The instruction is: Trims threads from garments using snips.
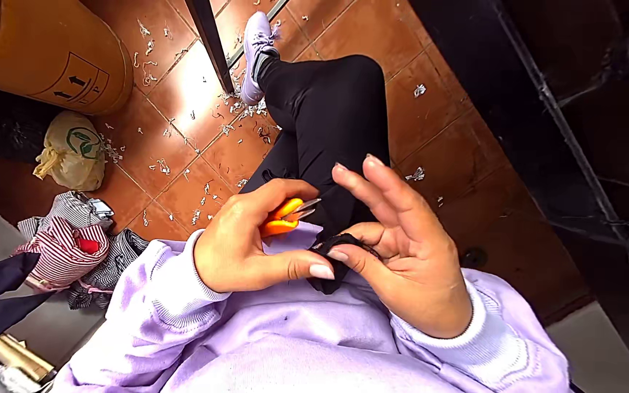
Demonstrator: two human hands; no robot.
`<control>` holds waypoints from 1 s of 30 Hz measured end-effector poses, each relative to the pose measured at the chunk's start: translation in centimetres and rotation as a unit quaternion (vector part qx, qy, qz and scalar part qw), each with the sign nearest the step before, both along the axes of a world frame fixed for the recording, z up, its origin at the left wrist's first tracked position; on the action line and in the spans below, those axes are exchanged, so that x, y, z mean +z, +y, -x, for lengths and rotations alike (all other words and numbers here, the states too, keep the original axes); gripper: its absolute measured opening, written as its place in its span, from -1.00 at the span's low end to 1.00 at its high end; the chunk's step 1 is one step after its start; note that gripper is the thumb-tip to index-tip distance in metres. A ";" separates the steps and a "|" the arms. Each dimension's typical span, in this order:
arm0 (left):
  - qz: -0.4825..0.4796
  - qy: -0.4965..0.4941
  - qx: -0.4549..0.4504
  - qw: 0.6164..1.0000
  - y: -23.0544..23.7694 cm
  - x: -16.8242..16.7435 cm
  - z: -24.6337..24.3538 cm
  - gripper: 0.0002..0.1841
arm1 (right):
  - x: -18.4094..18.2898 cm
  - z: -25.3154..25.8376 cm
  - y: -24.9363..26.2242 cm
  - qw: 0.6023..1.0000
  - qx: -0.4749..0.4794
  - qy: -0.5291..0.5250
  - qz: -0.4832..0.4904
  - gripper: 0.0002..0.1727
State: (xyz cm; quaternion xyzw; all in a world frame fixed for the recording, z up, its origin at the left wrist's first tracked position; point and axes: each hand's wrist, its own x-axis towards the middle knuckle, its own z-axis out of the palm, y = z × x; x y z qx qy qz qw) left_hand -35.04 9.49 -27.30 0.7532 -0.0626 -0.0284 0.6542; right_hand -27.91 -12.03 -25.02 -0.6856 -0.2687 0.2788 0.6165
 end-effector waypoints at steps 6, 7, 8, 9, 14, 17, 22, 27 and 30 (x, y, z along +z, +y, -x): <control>0.072 -0.041 0.060 0.995 -1.4 -0.4 0.4 -0.91 | 0.1 0.0 0.5 0.999 -0.002 0.041 -0.030 -0.23; 0.104 -0.032 0.080 0.991 -1.2 -0.5 0.5 -0.91 | 0.1 -0.1 0.3 0.999 -0.005 0.041 -0.030 -0.22; 0.132 -0.025 0.092 0.987 -1.1 -0.6 0.6 -0.92 | 0.2 -0.1 0.2 0.999 -0.008 0.039 -0.028 -0.22; 0.147 -0.023 0.093 0.984 -0.9 -0.8 0.7 -0.93 | 0.3 0.0 0.2 0.999 -0.012 0.037 -0.024 -0.24; 0.064 -0.039 0.051 0.996 -0.2 -1.3 1.0 -0.89 | 0.4 0.4 0.4 0.998 -0.039 0.029 -0.038 -0.33; 0.067 -0.045 0.060 0.995 -0.2 -0.3 0.7 -0.70 | 0.4 0.6 0.4 0.999 -0.017 -0.041 -0.005 -0.35; 0.024 -0.090 0.001 0.996 -0.4 0.0 -0.2 -0.78 | 0.4 1.0 0.5 0.994 0.002 -0.105 0.009 -0.41; 0.067 -0.094 0.025 0.993 -1.0 -0.2 -0.1 -0.87 | 0.2 0.6 0.1 0.998 0.006 -0.055 -0.015 -0.48; 0.141 -0.043 0.081 0.986 -1.2 -0.1 0.2 -0.87 | 0.1 0.5 -0.1 0.999 0.023 -0.039 -0.022 -0.61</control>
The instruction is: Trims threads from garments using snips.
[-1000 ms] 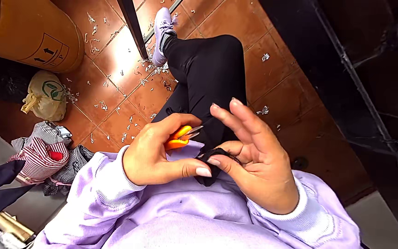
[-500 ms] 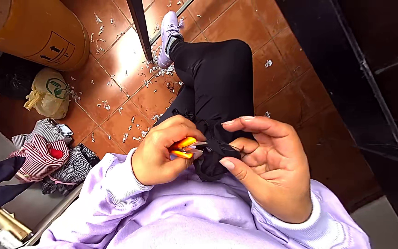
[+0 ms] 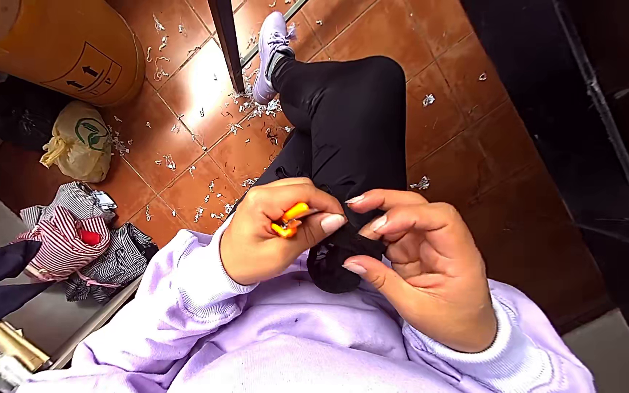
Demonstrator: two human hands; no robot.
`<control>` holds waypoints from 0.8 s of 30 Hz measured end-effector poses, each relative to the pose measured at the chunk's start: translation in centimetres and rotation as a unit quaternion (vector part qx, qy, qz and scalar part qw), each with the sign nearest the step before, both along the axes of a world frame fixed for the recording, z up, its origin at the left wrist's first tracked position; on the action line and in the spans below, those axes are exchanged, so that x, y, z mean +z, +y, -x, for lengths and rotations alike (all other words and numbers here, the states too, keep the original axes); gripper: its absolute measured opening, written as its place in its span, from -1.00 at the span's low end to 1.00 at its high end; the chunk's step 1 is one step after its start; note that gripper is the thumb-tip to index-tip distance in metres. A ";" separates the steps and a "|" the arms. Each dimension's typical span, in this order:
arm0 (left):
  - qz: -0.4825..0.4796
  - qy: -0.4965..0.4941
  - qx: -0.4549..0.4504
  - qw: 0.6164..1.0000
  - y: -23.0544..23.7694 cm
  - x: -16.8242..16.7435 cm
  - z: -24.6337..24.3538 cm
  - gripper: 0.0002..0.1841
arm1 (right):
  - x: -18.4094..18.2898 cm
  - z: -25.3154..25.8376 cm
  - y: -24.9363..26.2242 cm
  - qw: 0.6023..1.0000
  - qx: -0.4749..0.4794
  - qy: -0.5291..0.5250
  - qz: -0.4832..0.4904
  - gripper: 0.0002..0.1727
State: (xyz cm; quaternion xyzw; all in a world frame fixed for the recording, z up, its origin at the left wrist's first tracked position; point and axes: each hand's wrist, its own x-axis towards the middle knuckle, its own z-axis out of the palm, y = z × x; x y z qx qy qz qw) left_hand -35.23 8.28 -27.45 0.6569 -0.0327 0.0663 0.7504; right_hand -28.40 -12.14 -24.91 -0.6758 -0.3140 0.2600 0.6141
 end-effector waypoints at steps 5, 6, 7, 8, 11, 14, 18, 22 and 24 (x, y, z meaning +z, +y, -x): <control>0.107 0.028 0.034 0.993 -0.8 -0.1 0.1 -0.91 | 0.6 0.0 -0.4 0.999 0.034 -0.018 0.023 -0.85; 0.088 0.018 0.038 0.995 -0.8 0.0 0.0 -0.91 | 0.6 0.0 -0.4 0.998 0.041 -0.031 0.034 -0.79; 0.060 0.008 0.043 0.997 -0.8 0.1 0.0 -0.90 | 0.5 0.0 -0.3 0.997 0.043 -0.044 0.044 -0.75; 0.029 0.000 0.050 0.998 -0.9 0.2 0.0 -0.89 | 0.5 0.1 -0.3 0.997 0.040 -0.050 0.050 -0.73; -0.042 -0.001 0.060 0.997 -0.8 0.3 0.0 -0.89 | 0.2 0.1 -0.3 1.000 0.007 -0.012 0.028 -0.79; -0.080 0.030 -0.017 0.996 0.3 0.5 0.4 -0.65 | 0.3 0.1 -0.3 0.999 -0.031 0.006 0.004 -0.77; -0.214 0.009 -0.072 0.974 2.4 0.8 0.6 -0.55 | 0.1 -0.1 -0.5 1.000 -0.025 0.014 0.001 -0.68; -0.301 -0.016 -0.076 0.950 3.5 0.8 0.2 -0.55 | 0.1 -0.1 -0.4 1.000 -0.017 0.019 0.009 -0.63; -0.323 -0.014 -0.086 0.942 3.5 0.8 0.1 -0.54 | 0.1 -0.2 -0.4 0.999 -0.026 0.019 0.008 -0.62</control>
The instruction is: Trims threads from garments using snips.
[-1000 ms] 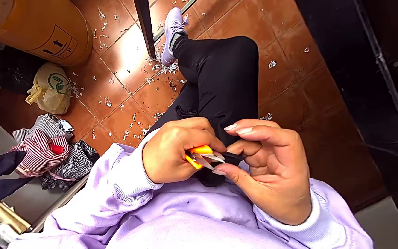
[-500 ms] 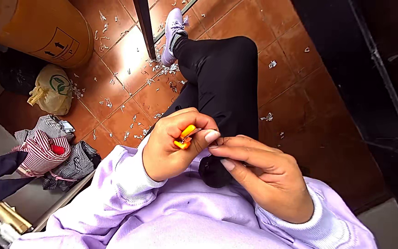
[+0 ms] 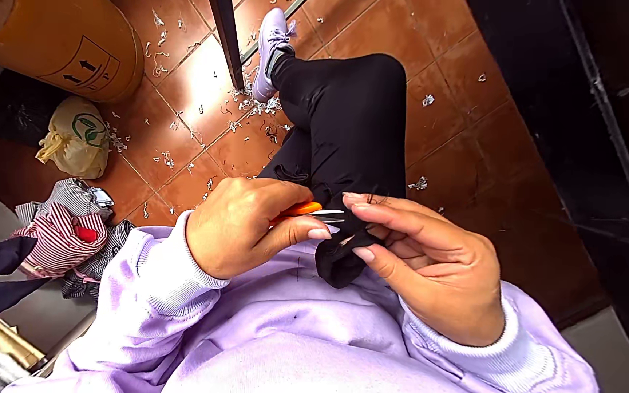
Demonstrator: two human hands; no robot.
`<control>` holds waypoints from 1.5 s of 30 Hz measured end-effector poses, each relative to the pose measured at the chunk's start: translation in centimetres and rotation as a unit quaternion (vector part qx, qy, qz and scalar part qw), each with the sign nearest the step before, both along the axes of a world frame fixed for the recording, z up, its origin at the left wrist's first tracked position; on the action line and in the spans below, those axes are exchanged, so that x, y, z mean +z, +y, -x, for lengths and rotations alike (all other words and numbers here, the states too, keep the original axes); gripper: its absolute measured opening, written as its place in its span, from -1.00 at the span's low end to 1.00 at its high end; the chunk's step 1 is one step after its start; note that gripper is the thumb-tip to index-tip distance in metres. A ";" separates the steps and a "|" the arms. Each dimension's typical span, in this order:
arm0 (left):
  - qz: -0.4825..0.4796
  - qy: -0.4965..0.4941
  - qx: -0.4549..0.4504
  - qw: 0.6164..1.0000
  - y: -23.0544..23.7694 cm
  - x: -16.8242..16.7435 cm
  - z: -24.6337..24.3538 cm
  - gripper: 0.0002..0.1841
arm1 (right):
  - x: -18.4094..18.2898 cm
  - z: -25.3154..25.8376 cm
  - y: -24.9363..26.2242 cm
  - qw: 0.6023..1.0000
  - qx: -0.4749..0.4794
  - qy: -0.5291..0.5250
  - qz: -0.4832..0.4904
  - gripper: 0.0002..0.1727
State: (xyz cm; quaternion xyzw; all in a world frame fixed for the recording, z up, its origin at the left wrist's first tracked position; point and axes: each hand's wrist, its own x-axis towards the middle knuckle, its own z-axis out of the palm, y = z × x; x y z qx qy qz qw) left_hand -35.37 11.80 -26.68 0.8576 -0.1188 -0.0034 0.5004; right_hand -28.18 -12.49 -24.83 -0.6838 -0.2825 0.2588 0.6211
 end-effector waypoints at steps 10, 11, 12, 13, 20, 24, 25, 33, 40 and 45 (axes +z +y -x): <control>0.033 -0.052 0.002 0.998 -2.6 -0.8 -0.4 -0.60 | 0.1 -0.1 0.4 0.999 0.024 -0.020 0.023 -0.58; 0.036 -0.053 0.020 0.998 -2.5 -1.0 -0.3 -0.60 | 0.0 -0.1 0.4 0.999 0.024 -0.017 0.021 -0.56; 0.041 -0.050 0.042 0.997 -2.3 -1.1 -0.2 -0.59 | 0.0 -0.2 0.4 0.999 0.022 -0.014 0.021 -0.52; 0.051 -0.046 0.067 0.995 -2.1 -1.4 -0.1 -0.59 | 0.0 -0.2 0.4 0.999 0.017 -0.014 0.023 -0.47; 0.227 0.027 0.086 0.970 -1.9 -1.6 0.5 -0.38 | 0.0 -0.2 0.5 1.000 -0.018 0.019 -0.015 -0.15; 0.261 -0.002 0.046 0.964 -3.5 -1.4 0.3 -0.86 | -0.2 0.0 0.7 0.999 -0.019 -0.006 -0.035 -0.35; 0.276 -0.003 0.051 0.960 -3.7 -1.4 0.1 -0.88 | -0.3 0.1 0.8 0.999 -0.019 -0.016 -0.038 -0.42; 0.307 -0.006 0.126 0.943 -3.8 -1.0 0.0 -0.87 | 0.0 0.1 0.4 0.998 0.034 -0.053 0.018 -0.85; 0.248 -0.013 0.130 0.960 -3.8 -0.6 0.2 -0.78 | 0.0 -0.1 0.3 0.994 0.044 -0.091 0.048 -0.73; 0.097 0.014 0.030 0.995 -0.5 0.1 0.6 -0.53 | -0.1 -0.1 0.2 0.998 0.032 -0.043 0.011 -0.60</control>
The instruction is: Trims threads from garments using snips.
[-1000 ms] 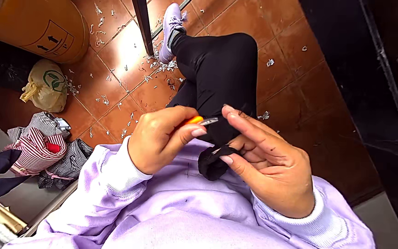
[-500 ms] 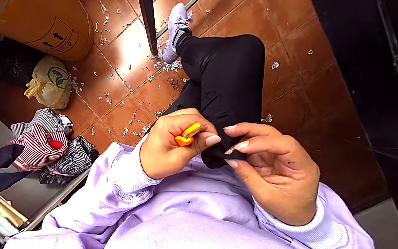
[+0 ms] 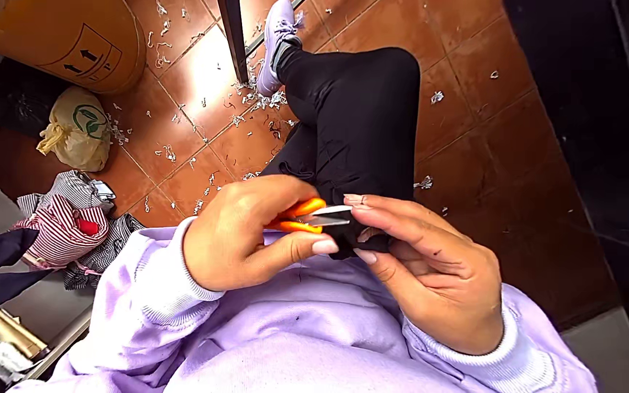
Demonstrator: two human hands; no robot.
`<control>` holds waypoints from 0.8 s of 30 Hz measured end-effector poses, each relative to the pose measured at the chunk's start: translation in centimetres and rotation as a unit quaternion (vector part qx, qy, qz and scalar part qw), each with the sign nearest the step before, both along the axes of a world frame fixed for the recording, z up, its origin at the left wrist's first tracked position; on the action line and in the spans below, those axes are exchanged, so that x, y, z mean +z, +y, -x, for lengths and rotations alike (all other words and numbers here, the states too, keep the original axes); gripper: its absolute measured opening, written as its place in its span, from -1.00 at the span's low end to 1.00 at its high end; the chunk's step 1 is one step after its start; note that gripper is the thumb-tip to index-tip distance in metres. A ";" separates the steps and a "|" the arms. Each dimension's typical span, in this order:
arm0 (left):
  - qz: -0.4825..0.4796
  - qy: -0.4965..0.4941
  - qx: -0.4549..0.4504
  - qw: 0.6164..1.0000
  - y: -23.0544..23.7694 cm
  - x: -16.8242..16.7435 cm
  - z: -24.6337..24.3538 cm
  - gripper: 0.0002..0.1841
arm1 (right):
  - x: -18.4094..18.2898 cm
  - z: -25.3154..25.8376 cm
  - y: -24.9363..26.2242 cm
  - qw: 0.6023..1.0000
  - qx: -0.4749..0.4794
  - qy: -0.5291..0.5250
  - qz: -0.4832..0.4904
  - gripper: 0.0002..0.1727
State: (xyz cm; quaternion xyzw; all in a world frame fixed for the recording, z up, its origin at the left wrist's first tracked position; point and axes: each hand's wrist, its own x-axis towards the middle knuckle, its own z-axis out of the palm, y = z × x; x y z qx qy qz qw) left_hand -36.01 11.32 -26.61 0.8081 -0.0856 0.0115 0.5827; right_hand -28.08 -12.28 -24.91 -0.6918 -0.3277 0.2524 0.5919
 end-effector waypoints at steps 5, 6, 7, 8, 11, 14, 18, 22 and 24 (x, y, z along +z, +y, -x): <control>-0.146 -0.008 -0.045 0.988 0.4 0.6 -0.3 -0.58 | 0.0 -0.1 0.1 1.000 0.009 -0.006 -0.003 -0.62; -0.148 -0.009 -0.049 0.988 0.3 0.7 -0.5 -0.59 | 0.1 0.0 0.1 1.000 0.011 -0.010 0.000 -0.63; -0.148 -0.013 -0.052 0.988 0.1 0.7 -0.7 -0.60 | 0.1 0.0 0.2 1.000 0.012 -0.014 0.003 -0.63; -0.145 -0.019 -0.054 0.988 0.0 0.7 -0.8 -0.61 | 0.1 0.0 0.2 1.000 0.011 -0.015 0.005 -0.63; -0.131 -0.038 -0.057 0.989 -0.4 0.4 -1.0 -0.66 | 0.1 0.0 0.1 1.000 0.001 -0.025 0.002 -0.64; -0.137 -0.023 -0.063 0.988 -0.2 -0.1 -0.6 -0.65 | 0.0 0.0 0.1 0.997 -0.032 -0.064 -0.002 -0.56; -0.103 -0.012 -0.040 0.994 -0.4 -0.2 -0.2 -0.59 | -0.1 0.2 0.2 0.987 -0.068 -0.144 -0.005 -0.47; -0.075 -0.031 -0.016 0.997 -1.3 0.7 -0.6 -0.58 | -0.1 0.4 0.2 0.987 -0.065 -0.145 -0.023 -0.45; -0.070 -0.034 -0.021 0.997 -2.0 0.8 -0.7 -0.58 | -0.1 0.5 0.3 0.987 -0.064 -0.144 -0.027 -0.46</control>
